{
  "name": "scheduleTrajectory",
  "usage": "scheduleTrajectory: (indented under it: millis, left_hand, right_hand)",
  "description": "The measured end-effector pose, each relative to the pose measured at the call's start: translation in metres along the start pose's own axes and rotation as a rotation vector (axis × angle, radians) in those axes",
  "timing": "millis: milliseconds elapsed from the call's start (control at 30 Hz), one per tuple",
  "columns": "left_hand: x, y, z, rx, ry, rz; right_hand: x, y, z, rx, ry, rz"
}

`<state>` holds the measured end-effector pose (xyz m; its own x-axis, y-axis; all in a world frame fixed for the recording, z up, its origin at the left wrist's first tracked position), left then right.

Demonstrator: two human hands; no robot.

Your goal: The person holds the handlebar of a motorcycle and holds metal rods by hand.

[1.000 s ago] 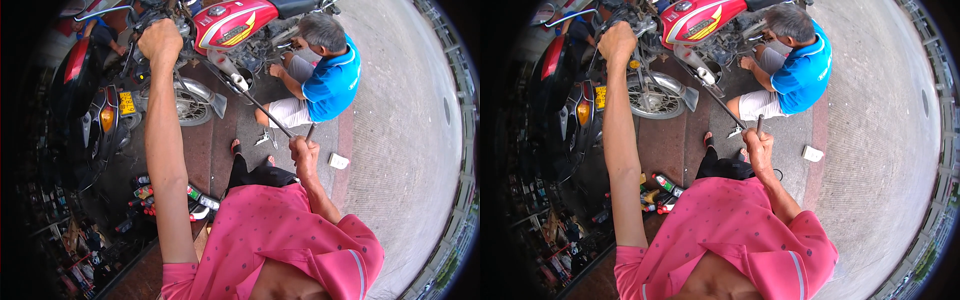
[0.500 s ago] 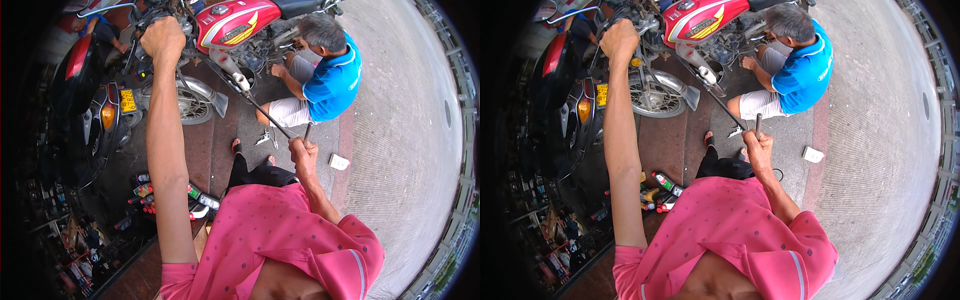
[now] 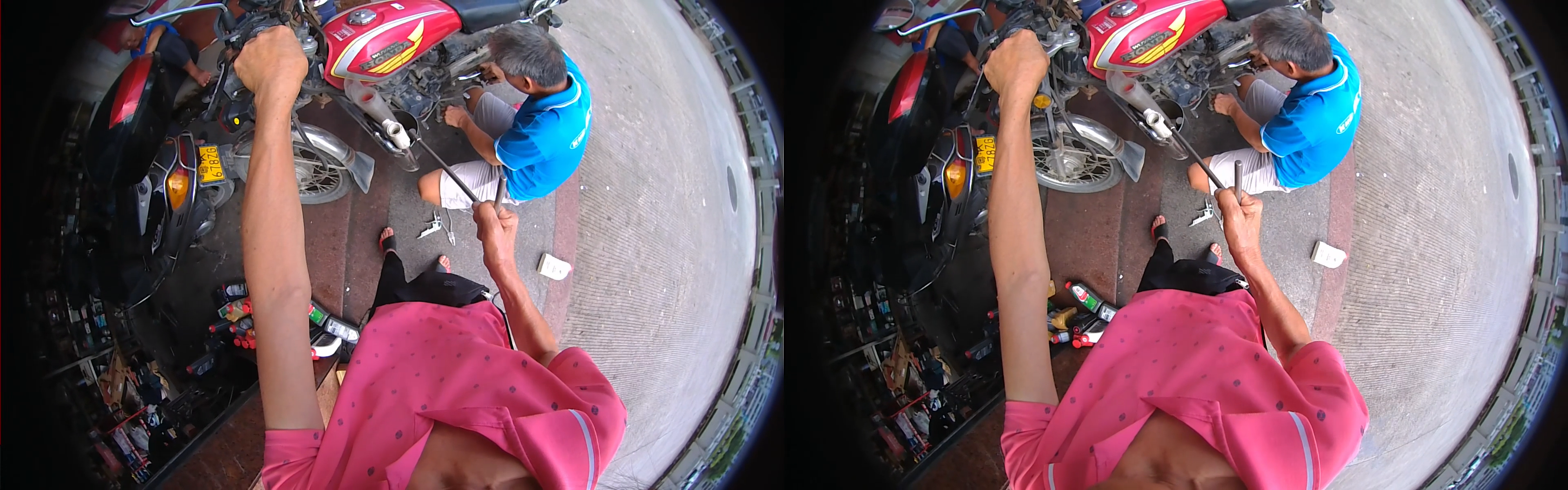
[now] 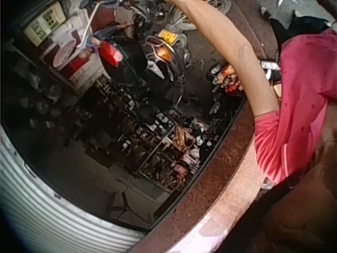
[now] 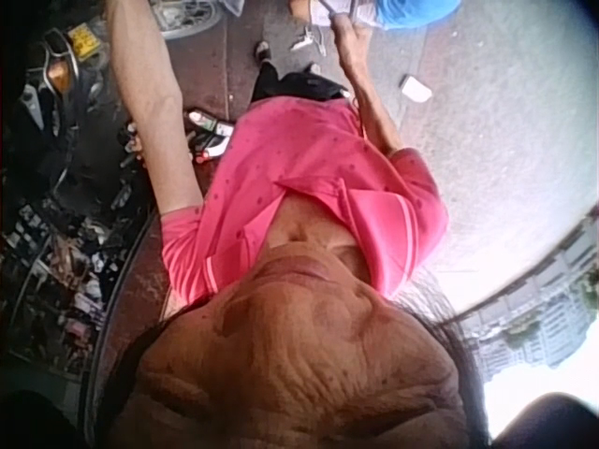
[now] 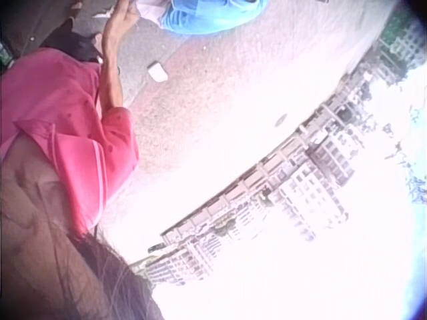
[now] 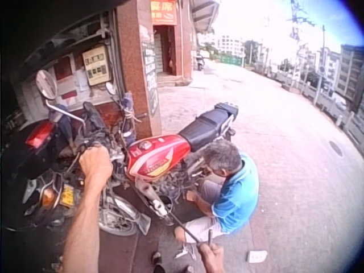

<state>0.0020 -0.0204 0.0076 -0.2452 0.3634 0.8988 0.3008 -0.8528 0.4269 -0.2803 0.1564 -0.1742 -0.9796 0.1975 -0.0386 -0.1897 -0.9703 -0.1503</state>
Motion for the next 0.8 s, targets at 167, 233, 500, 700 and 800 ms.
scheduleTrajectory:
  millis: [167,233,500,700,800]
  left_hand:
    - [0.000,-0.002,0.002,-0.002,-0.014,-0.011]
    - [-0.001,-0.001,0.002,0.006,-0.010,-0.015]
    - [-0.001,0.000,0.000,-0.017,-0.005,-0.047]
    - [-0.004,0.003,0.003,0.017,-0.051,-0.001]
    - [-0.005,0.002,0.003,0.013,-0.044,-0.009]
  right_hand:
    - [-0.014,0.004,0.013,0.026,-0.011,0.052]
    - [-0.014,-0.001,0.007,0.032,-0.070,0.063]
    - [-0.009,-0.018,-0.020,-0.152,-0.094,0.101]
    - [-0.009,-0.016,-0.020,-0.129,-0.138,0.107]
    - [-0.018,-0.009,-0.007,-0.033,-0.088,0.116]
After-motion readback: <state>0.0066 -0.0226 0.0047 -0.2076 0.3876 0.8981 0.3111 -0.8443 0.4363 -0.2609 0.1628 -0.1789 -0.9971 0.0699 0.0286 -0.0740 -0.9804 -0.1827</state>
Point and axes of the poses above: each hand's wrist, its own y-axis towards the middle knuckle, its own x-axis out of the back of the hand, z = x × y, the point moved 3 cm from there along y, towards the middle knuckle, and after that the axes turned 6 degrees about x, right-handed, at the moved point
